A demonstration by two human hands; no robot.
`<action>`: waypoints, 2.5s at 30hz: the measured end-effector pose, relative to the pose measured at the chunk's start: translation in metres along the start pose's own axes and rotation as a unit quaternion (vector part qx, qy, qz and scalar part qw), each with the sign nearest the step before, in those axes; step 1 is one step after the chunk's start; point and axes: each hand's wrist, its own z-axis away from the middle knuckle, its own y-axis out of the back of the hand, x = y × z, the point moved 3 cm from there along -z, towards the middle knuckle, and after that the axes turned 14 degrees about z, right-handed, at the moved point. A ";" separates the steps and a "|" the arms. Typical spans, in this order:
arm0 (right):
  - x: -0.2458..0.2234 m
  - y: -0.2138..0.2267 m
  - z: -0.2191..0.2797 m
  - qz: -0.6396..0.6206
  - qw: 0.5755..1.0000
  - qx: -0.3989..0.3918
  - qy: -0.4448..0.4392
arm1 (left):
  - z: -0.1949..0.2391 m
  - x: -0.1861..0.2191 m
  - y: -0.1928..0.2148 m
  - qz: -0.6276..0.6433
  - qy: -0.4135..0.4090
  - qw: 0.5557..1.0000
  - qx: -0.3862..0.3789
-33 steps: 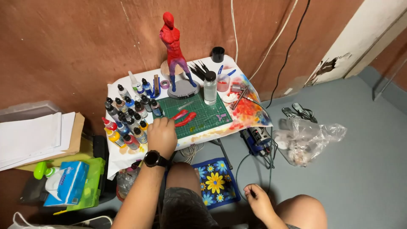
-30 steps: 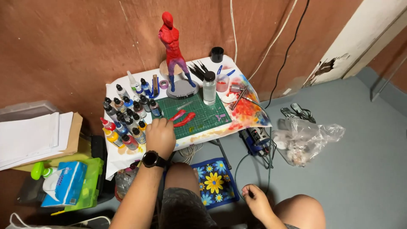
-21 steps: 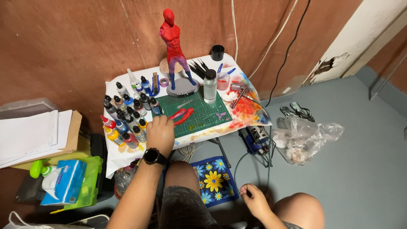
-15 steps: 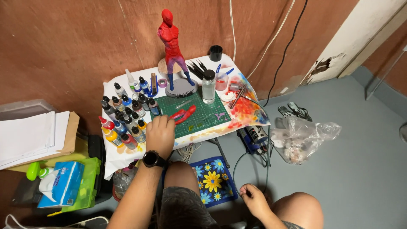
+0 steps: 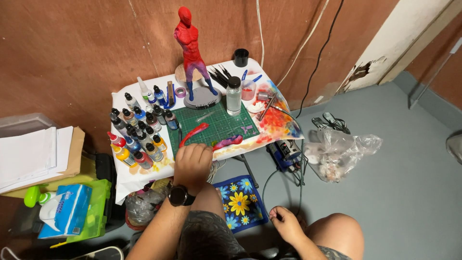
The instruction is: A person uses a fine-tipped tool to apply masking or paint to a small component of a 3D-printed figure at a design station.
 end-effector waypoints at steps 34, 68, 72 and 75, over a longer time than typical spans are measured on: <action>-0.159 0.115 0.086 -0.477 0.844 0.041 0.241 | 0.060 0.180 -0.031 0.637 0.554 0.536 -0.031; -0.118 0.069 0.054 -0.632 0.745 -0.138 0.164 | 0.068 0.132 -0.095 0.781 0.427 0.455 -0.023; -0.122 0.074 0.058 -0.578 0.788 -0.114 0.178 | 0.070 0.133 -0.093 0.798 0.406 0.446 0.002; -0.117 0.075 0.053 -0.489 0.852 -0.055 0.180 | 0.062 0.137 -0.085 0.786 0.406 0.465 0.018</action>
